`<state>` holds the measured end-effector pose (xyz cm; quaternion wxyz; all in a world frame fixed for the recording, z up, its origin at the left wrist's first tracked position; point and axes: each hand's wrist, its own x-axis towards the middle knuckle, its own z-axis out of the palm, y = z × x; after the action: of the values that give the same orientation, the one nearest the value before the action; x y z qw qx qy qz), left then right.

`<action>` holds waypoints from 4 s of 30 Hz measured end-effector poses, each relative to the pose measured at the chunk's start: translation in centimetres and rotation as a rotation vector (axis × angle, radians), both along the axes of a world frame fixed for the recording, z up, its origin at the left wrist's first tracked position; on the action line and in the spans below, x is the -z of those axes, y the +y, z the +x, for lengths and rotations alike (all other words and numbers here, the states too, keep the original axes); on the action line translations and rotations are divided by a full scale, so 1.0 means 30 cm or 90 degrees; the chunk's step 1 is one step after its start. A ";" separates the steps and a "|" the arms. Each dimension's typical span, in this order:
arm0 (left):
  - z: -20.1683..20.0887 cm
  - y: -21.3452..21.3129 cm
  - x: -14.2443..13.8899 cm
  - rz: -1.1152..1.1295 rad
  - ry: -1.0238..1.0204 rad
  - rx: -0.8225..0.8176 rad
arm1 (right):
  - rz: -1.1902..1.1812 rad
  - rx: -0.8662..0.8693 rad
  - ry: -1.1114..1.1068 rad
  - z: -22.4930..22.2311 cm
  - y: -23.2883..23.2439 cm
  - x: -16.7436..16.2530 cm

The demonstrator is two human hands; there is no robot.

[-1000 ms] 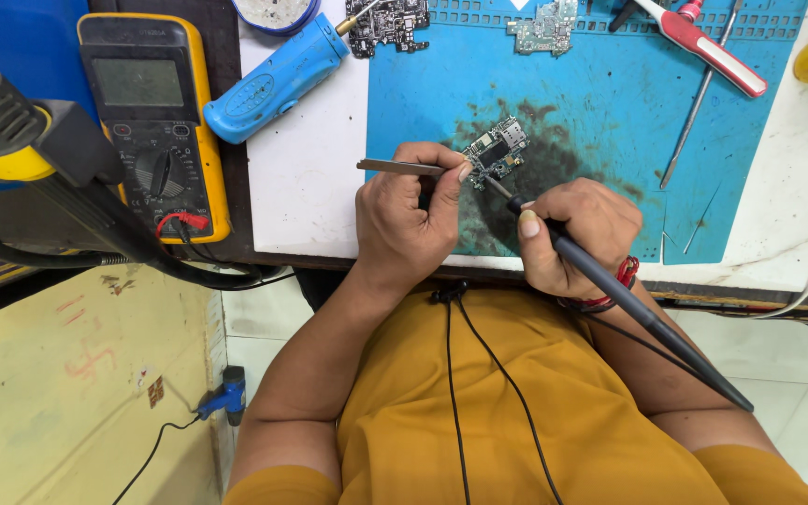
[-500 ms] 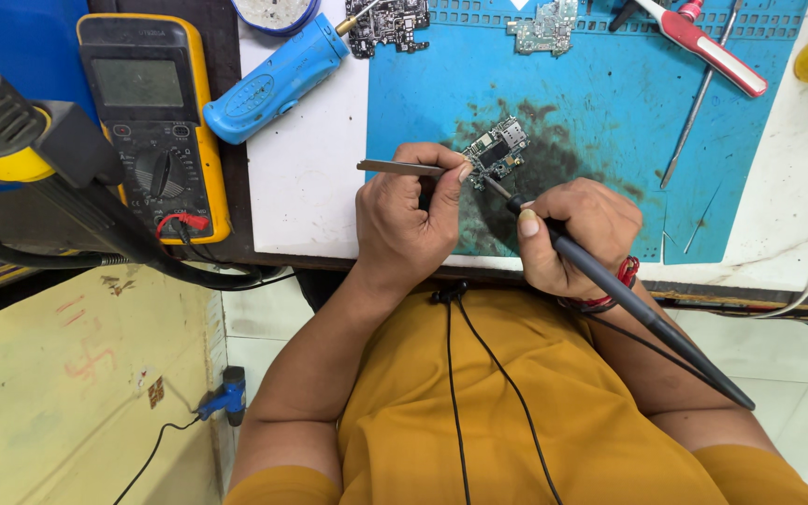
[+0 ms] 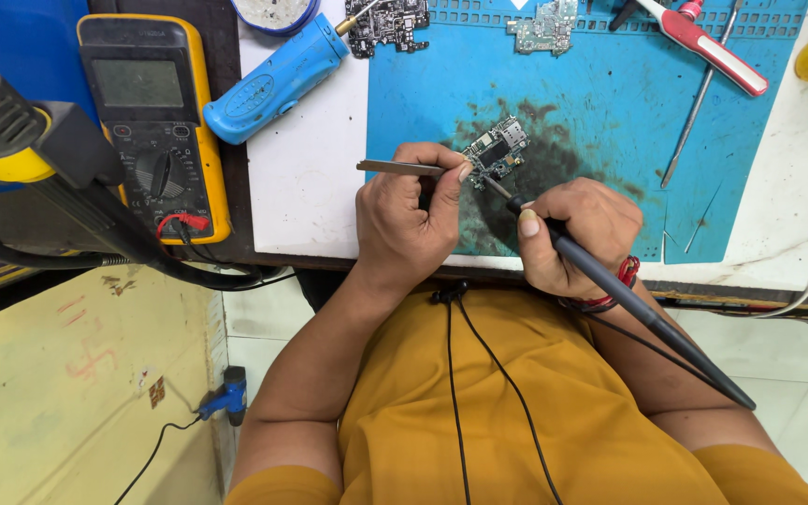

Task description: The person solders a small circuit board on a repair bench, holding the board with tweezers in one hand and a soldering iron in the other, working on components on the board throughout the episode.

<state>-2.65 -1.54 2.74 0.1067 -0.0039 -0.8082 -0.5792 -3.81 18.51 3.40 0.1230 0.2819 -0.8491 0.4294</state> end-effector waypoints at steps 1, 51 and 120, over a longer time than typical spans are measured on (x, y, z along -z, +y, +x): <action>0.000 0.000 0.000 -0.003 0.004 -0.001 | 0.000 -0.001 0.004 -0.001 -0.001 0.000; -0.001 0.001 0.000 -0.004 -0.002 0.002 | -0.003 -0.007 -0.012 -0.003 0.000 -0.011; 0.000 0.001 -0.001 -0.006 -0.002 0.000 | 0.005 0.008 -0.007 0.002 0.000 -0.010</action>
<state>-2.66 -1.52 2.77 0.1053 -0.0032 -0.8113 -0.5750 -3.75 18.50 3.70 0.1195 0.2749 -0.8532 0.4269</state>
